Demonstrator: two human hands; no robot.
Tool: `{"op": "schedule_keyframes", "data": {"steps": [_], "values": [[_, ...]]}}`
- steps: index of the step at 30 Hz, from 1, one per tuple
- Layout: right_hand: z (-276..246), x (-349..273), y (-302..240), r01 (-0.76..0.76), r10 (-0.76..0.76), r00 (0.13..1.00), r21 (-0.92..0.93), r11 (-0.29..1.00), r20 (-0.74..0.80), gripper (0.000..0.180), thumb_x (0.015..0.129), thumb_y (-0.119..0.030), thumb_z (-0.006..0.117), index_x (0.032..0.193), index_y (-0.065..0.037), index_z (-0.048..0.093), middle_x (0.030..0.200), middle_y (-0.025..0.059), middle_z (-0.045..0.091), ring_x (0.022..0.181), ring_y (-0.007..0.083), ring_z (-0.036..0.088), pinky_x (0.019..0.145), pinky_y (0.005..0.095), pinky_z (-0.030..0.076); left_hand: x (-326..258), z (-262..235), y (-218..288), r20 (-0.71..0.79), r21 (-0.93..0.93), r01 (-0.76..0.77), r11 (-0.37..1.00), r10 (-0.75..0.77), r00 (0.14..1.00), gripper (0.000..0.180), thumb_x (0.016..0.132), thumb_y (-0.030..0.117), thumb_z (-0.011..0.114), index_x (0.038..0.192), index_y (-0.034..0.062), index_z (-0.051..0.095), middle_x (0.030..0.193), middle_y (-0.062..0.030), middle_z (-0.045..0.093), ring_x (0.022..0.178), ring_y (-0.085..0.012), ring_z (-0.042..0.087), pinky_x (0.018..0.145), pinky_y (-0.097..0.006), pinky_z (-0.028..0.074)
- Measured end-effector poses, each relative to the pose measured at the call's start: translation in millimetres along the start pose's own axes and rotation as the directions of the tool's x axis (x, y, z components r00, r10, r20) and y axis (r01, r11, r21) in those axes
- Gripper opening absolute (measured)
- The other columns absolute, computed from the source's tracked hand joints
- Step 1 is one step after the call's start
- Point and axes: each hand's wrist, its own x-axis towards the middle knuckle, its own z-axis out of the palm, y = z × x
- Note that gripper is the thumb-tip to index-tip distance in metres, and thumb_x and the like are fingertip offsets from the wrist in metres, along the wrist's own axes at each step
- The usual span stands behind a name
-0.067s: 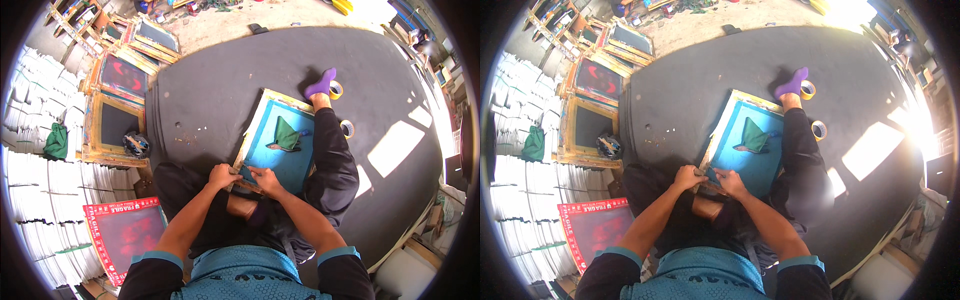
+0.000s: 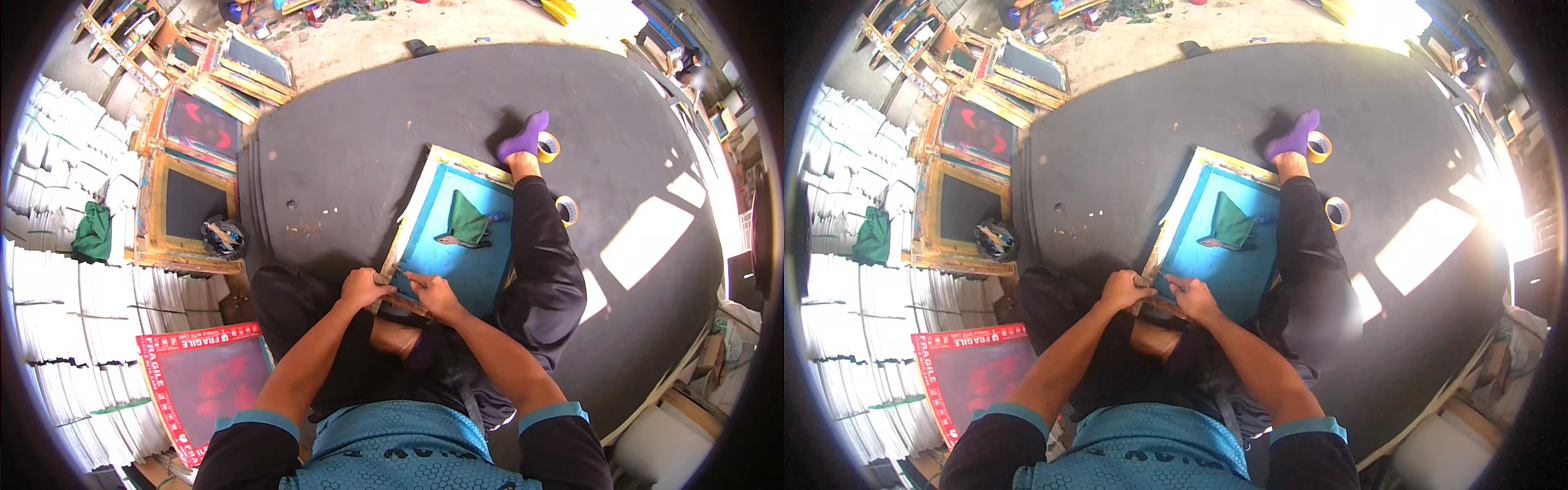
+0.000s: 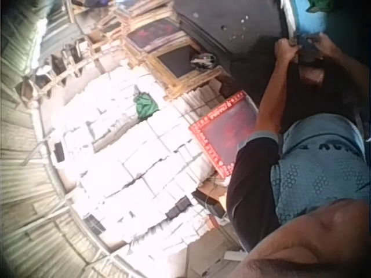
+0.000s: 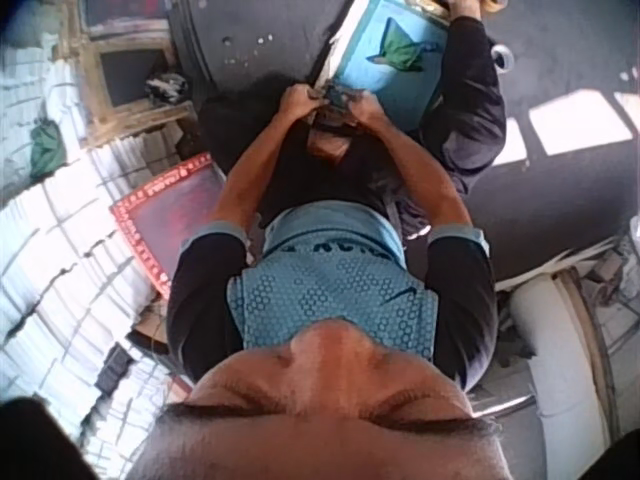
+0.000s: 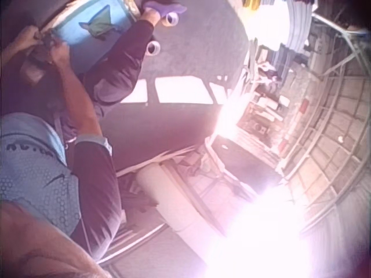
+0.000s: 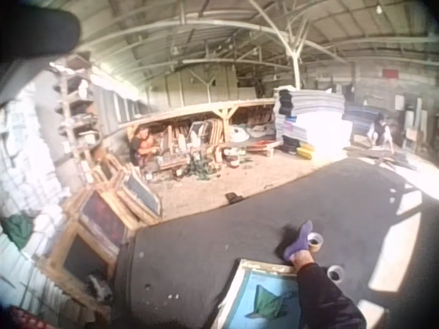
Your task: The person sits on the floor and uses a small metal scraper to remove dried green ink from a blue screen-printing frame. The person repeatedly scrapes the mesh surface and edges of the frame, lifting off flakes of dried ink.
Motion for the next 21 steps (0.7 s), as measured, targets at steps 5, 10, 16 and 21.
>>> {"op": "schedule_keyframes", "data": {"steps": [5, 10, 16, 21], "values": [[-26.4, -0.4, -41.2, 0.016, 0.001, 0.999, -0.328, 0.944, 0.052, 0.039, 0.104, -0.026, 0.063, 0.141, -0.020, 0.068, 0.104, 0.0192, 0.079, 0.089, 0.0347, 0.078, 0.081, 0.0478, 0.062, 8.3, -0.5, -7.5, -0.054, 0.015, -0.016, 1.000, 0.017, 0.998, 0.059, 0.068, 0.056, 0.092, 0.092, 0.0042, 0.080, 0.093, -0.0210, 0.078, 0.092, -0.0387, 0.076, 0.082, -0.048, 0.059], [-16.4, 15.5, 0.0, -0.067, 0.044, 0.994, 0.248, 0.966, 0.098, 0.042, 0.105, -0.029, 0.057, 0.147, -0.025, 0.062, 0.109, 0.0201, 0.077, 0.097, 0.0394, 0.076, 0.087, 0.0517, 0.061, 10.8, -0.7, -3.7, -0.018, 0.008, -0.010, 1.000, 0.010, 1.000, 0.059, 0.068, 0.056, 0.093, 0.092, 0.0041, 0.080, 0.094, -0.0205, 0.078, 0.093, -0.0377, 0.076, 0.083, -0.048, 0.059], [-13.8, 0.1, -15.1, 0.135, -0.153, 0.988, -0.406, 0.904, -0.012, 0.044, 0.104, -0.029, 0.067, 0.146, -0.017, 0.065, 0.091, 0.0138, 0.080, 0.074, 0.0225, 0.075, 0.068, 0.0450, 0.059, 7.2, -0.1, -7.5, -0.056, -0.034, -0.014, 0.999, 0.013, 0.998, 0.059, 0.069, 0.055, 0.093, 0.092, 0.0028, 0.080, 0.093, -0.0209, 0.078, 0.092, -0.0379, 0.076, 0.083, -0.047, 0.059], [-2.7, 20.3, 24.5, 0.069, -0.064, 0.998, 0.404, 0.912, -0.026, 0.046, 0.106, -0.030, 0.065, 0.149, -0.017, 0.061, 0.099, 0.0169, 0.078, 0.076, 0.0215, 0.074, 0.068, 0.0454, 0.058, 10.1, 0.1, -3.0, -0.038, -0.023, -0.033, 0.999, 0.032, 0.999, 0.057, 0.069, 0.054, 0.093, 0.094, 0.0044, 0.080, 0.094, -0.0200, 0.078, 0.093, -0.0369, 0.077, 0.084, -0.047, 0.059]]}}
